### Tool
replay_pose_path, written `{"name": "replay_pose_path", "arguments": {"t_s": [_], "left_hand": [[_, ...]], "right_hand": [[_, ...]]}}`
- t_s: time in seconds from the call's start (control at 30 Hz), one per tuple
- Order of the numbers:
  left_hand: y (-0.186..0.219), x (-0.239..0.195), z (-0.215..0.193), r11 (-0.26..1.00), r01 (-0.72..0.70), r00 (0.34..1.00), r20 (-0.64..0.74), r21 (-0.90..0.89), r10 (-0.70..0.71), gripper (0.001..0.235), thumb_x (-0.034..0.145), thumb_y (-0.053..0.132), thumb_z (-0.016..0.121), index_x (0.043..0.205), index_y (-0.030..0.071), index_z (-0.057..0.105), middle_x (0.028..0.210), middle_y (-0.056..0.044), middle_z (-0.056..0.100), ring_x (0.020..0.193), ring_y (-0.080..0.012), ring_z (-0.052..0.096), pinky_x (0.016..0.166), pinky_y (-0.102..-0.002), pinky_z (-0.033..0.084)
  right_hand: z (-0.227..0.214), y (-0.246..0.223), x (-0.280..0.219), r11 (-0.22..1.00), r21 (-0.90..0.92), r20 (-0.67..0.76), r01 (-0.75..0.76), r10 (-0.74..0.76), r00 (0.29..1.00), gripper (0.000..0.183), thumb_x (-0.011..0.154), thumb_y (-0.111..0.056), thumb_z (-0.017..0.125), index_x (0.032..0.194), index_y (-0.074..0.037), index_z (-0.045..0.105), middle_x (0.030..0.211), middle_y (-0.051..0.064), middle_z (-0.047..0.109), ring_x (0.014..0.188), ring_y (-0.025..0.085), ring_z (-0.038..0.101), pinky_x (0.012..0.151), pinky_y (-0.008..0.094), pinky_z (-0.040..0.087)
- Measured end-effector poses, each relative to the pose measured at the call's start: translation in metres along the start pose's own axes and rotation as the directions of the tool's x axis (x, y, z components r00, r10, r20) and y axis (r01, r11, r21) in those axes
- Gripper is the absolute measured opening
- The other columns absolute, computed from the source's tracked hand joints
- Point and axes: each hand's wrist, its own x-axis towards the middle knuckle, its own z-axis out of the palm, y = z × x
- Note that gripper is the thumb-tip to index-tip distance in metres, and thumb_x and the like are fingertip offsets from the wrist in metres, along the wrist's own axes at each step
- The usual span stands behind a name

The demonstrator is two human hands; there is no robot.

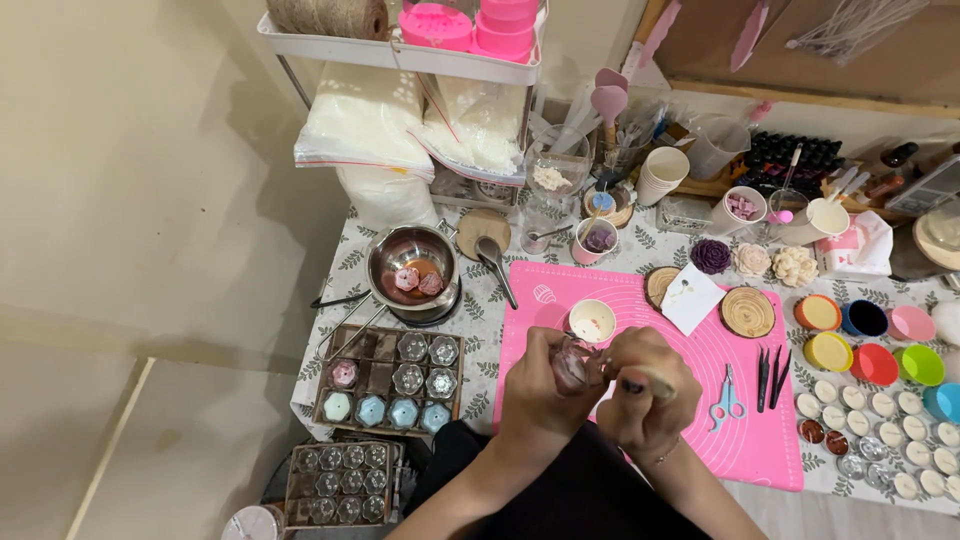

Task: Preparing and assembling decorative wax candles, including tool cleaning and component placement.

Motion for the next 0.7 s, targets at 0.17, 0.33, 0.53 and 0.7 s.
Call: {"name": "replay_pose_path", "arguments": {"t_s": [0.17,0.33,0.53,0.7], "left_hand": [[0.006,0.0,-0.008,0.996,0.043,0.999,0.03,-0.074,-0.041,0.041,0.087,0.017,0.083,0.107,0.003,0.05,0.08,-0.012,0.068,0.07,-0.0292,0.076,0.06,-0.036,0.059],[0.007,0.005,-0.013,0.997,-0.026,0.999,0.024,-0.076,0.028,0.045,0.084,0.016,0.084,0.108,0.002,0.049,0.082,-0.013,0.068,0.072,-0.0283,0.075,0.061,-0.036,0.058],[0.006,0.005,-0.012,0.997,-0.031,0.999,0.036,-0.067,0.034,0.047,0.082,0.017,0.088,0.106,0.002,0.05,0.078,-0.013,0.067,0.068,-0.0277,0.074,0.057,-0.036,0.057],[0.012,0.004,-0.012,0.998,0.016,0.999,0.029,-0.067,-0.014,0.036,0.084,0.012,0.081,0.104,0.003,0.052,0.075,-0.013,0.067,0.066,-0.0269,0.073,0.058,-0.036,0.058]], "right_hand": [[0.006,0.003,0.005,0.973,0.142,-0.101,-0.181,0.196,0.975,0.031,0.111,-0.024,0.041,0.098,0.002,0.052,0.078,0.013,0.061,0.054,0.013,0.052,0.049,0.025,0.042],[0.007,0.006,-0.003,0.951,0.26,-0.07,-0.169,0.193,0.979,0.029,0.113,-0.024,0.042,0.101,0.001,0.052,0.081,0.012,0.06,0.062,0.015,0.056,0.053,0.026,0.046],[0.009,0.004,0.003,0.998,0.05,-0.041,-0.031,0.034,0.999,0.028,0.113,-0.02,0.043,0.098,0.0,0.054,0.078,0.011,0.06,0.061,0.016,0.055,0.054,0.028,0.045],[0.001,0.015,0.004,0.887,0.335,-0.091,-0.319,0.367,0.926,0.028,0.112,-0.022,0.042,0.099,0.0,0.053,0.081,0.01,0.06,0.058,0.01,0.052,0.048,0.025,0.042]]}}
